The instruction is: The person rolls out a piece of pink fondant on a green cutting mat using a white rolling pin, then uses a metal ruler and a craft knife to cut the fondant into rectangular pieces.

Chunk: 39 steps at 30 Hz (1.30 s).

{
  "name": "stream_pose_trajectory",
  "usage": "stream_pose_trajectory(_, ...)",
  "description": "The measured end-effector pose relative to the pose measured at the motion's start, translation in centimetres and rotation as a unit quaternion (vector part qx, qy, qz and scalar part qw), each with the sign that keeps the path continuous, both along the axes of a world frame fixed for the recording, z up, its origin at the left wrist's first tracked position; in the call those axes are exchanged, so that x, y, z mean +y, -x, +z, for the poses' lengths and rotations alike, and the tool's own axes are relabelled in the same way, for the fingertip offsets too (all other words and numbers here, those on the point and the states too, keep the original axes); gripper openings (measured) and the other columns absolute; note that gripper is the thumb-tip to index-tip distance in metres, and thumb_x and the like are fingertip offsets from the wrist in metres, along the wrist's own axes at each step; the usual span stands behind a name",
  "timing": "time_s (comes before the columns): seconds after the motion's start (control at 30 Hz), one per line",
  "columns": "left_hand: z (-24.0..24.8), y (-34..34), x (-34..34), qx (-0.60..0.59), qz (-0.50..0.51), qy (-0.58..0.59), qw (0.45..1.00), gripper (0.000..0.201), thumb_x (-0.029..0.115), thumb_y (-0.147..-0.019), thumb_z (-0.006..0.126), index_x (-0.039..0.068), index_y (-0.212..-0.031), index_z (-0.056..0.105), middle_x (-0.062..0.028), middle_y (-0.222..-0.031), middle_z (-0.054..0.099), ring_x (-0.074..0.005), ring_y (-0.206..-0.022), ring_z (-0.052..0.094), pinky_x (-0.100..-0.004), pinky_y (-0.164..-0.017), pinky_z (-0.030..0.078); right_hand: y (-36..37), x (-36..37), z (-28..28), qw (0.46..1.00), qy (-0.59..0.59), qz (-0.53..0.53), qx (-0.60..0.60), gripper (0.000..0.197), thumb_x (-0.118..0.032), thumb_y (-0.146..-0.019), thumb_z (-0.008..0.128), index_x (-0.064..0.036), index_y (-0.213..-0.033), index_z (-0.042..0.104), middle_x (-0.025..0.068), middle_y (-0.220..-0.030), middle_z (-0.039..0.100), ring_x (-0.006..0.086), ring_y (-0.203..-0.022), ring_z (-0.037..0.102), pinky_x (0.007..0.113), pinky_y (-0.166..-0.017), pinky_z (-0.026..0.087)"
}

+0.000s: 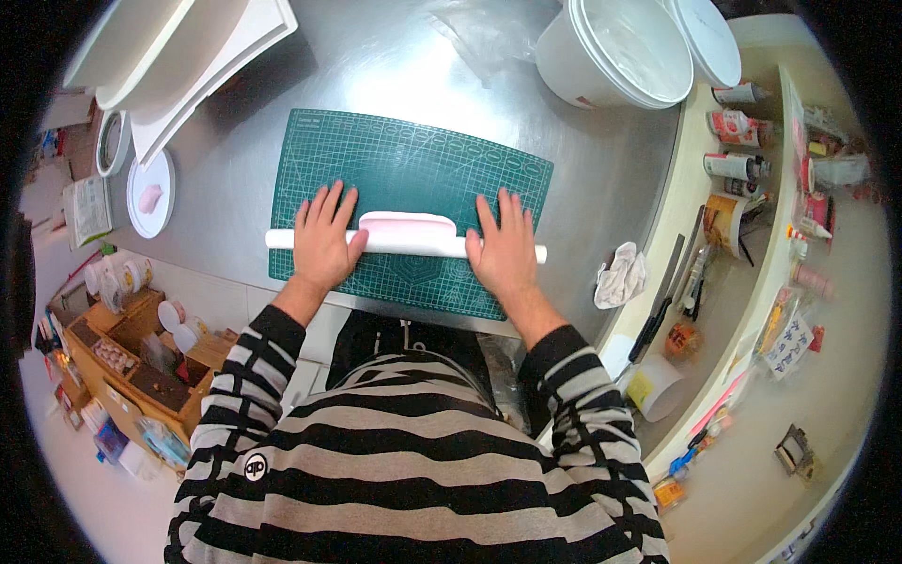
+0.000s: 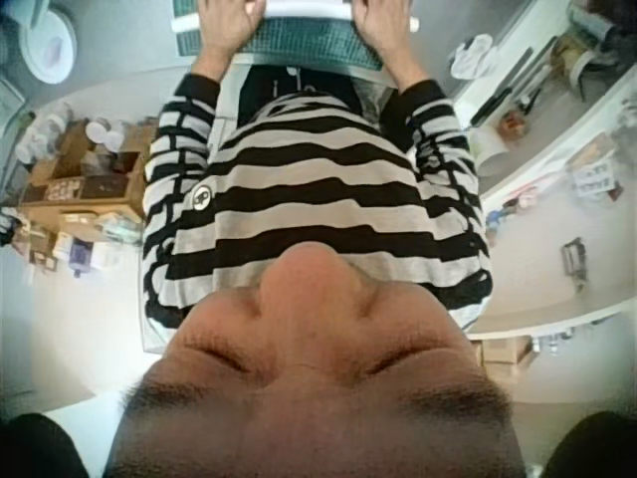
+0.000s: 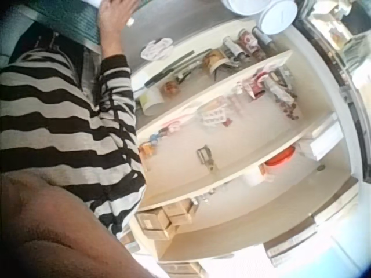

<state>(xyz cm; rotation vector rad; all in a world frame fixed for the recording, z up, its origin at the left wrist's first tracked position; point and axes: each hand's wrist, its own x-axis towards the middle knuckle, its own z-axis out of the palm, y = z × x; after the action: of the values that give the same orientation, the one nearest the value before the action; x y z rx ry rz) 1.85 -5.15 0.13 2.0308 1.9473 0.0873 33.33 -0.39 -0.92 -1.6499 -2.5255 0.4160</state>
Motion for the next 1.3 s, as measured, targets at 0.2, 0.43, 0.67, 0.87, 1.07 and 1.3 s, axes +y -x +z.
stream_pose_trajectory(0.2,-0.2,1.6,-2.7,-0.061,-0.080,-0.043,0.994,0.064,0.033,-0.084,0.079,0.008,-0.139,0.055,-0.0149,-0.151,0.051,-0.0340,-0.143,0.046,-0.0577,-0.121,0.028,1.2,8.9,2.1,0.996,0.057,0.048,0.050,0.074,-0.039,-0.088,0.077,0.0000,-0.145,0.052,0.0255,-0.152,0.047,0.0444,-0.140,0.045,0.052,-0.119,0.034)
stream_pose_trajectory(0.43,-0.2,1.7,-9.7,-0.101,-0.081,-0.047,0.991,0.051,0.008,-0.076,0.079,0.010,-0.123,0.060,-0.0076,-0.121,0.064,-0.0278,-0.117,0.060,-0.0477,-0.102,0.041,0.4,10.1,2.7,0.988,0.121,0.001,-0.096,0.085,-0.051,-0.072,0.088,-0.0047,-0.138,0.059,0.0181,-0.122,0.061,0.0353,-0.115,0.058,0.047,-0.104,0.044)
stream_pose_trajectory(0.67,1.2,1.2,-11.7,-0.092,-0.050,-0.040,0.994,0.050,0.008,-0.074,0.079,0.010,-0.122,0.062,-0.0071,-0.108,0.063,-0.0287,-0.104,0.061,-0.0442,-0.092,0.042,0.4,8.7,2.9,0.983,0.096,0.058,0.144,0.051,-0.038,-0.091,0.075,0.0001,-0.124,0.067,0.0199,-0.120,0.067,0.0368,-0.111,0.064,0.044,-0.096,0.052)
stream_pose_trajectory(0.87,-2.3,3.7,-5.1,-0.095,-0.124,-0.080,0.985,0.056,0.021,-0.085,0.076,0.010,-0.137,0.057,-0.0138,-0.140,0.058,-0.0323,-0.129,0.056,-0.0493,-0.105,0.042,-2.8,-1.7,2.7,0.986,0.164,-0.002,-0.025,0.052,-0.041,-0.100,0.058,-0.0011,-0.134,0.063,0.0230,-0.135,0.062,0.0391,-0.127,0.057,0.052,-0.111,0.042)
stream_pose_trajectory(1.07,0.7,0.4,6.0,-0.002,-0.054,-0.061,0.997,0.079,0.050,-0.096,0.060,0.008,-0.159,0.038,-0.0226,-0.165,0.033,-0.0391,-0.155,0.027,-0.0573,-0.126,0.021,-0.8,5.6,-1.1,0.991,-0.125,-0.040,0.019,0.057,-0.036,-0.100,0.056,-0.0020,-0.146,0.055,0.0243,-0.156,0.047,0.0447,-0.145,0.041,0.058,-0.122,0.027)
stream_pose_trajectory(1.3,1.8,-1.0,3.6,0.029,-0.037,0.039,0.998,0.077,0.051,-0.097,0.056,0.005,-0.158,0.041,-0.0272,-0.161,0.037,-0.0462,-0.150,0.033,-0.0627,-0.121,0.024,0.6,3.5,2.6,0.993,0.059,-0.030,-0.099,0.062,-0.042,-0.098,0.056,-0.0046,-0.148,0.055,0.0223,-0.155,0.049,0.0446,-0.145,0.041,0.060,-0.122,0.026)
